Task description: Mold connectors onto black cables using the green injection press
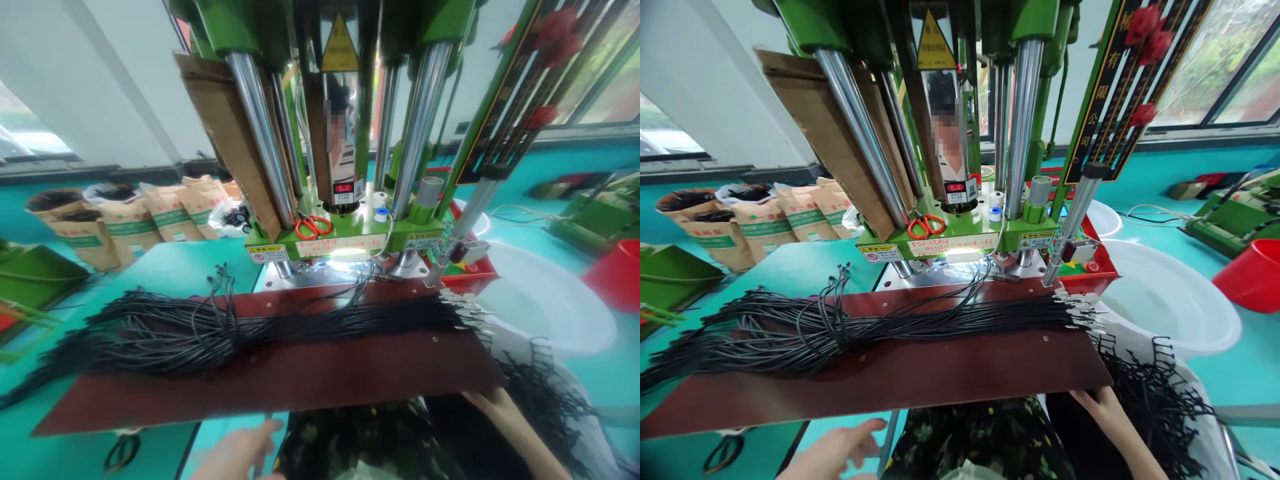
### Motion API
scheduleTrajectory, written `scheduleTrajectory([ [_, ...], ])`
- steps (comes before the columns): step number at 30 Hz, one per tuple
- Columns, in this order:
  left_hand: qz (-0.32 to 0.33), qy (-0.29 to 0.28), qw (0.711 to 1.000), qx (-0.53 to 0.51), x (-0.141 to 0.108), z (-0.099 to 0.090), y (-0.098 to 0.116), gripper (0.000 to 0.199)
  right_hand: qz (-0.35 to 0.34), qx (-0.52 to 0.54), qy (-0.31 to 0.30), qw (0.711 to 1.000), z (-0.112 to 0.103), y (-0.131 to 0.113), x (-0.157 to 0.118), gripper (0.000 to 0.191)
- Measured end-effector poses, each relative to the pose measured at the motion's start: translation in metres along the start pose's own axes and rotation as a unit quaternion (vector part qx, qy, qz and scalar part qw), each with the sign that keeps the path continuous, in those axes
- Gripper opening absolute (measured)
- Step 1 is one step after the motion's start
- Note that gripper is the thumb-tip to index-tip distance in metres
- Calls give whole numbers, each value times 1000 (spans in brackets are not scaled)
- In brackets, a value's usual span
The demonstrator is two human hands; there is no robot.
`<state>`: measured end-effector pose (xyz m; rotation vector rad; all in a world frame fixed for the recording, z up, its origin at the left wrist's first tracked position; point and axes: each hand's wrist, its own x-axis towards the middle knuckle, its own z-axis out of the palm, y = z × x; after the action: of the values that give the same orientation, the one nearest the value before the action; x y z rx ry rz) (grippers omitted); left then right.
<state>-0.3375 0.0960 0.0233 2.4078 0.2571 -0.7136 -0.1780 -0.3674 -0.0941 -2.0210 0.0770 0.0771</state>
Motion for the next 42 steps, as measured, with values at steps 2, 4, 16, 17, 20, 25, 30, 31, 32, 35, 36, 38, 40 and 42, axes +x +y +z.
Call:
scheduleTrajectory([
  [2,164,-46,985,-5,5,-11,51,59,11,-4,20,1000,1,-6,0,55],
  [4,278,24,960,2,27,-19,103,48,20,-4,21,1000,3,-14,-1,52],
  [16,289,28,936,199,186,-46,229,34,-11,44,30,999,7,-28,-6,39],
  [17,293,7,934,202,186,-48,231,29,-8,45,28,999,7,-29,-6,40],
  [20,342,29,909,238,182,-50,232,19,-3,51,36,998,6,-32,-8,44],
  [25,402,118,894,160,175,-46,223,12,1,37,42,998,6,-38,-12,47],
  [30,369,52,919,-126,169,-55,214,16,-31,6,16,999,-1,-51,-9,46],
  [31,359,43,918,-160,166,-57,214,18,-45,-12,0,999,-5,-54,-9,46],
  [32,354,36,916,-186,163,-59,213,19,-55,-41,-21,997,-9,-57,-9,43],
  [35,360,-12,900,-246,154,-62,213,25,-41,-162,-80,983,-27,-70,-17,34],
  [36,361,-34,894,-263,150,-62,214,27,-31,-189,-99,976,-32,-77,-22,33],
  [38,354,-76,886,-288,144,-62,214,29,-25,-186,-150,971,-39,-97,-34,32],
  [40,341,-108,885,-298,139,-59,213,30,-49,-118,-214,968,-39,-123,-44,27],
  [42,334,-126,886,-296,135,-55,211,31,-72,-18,-259,963,-29,-150,-45,30],
])
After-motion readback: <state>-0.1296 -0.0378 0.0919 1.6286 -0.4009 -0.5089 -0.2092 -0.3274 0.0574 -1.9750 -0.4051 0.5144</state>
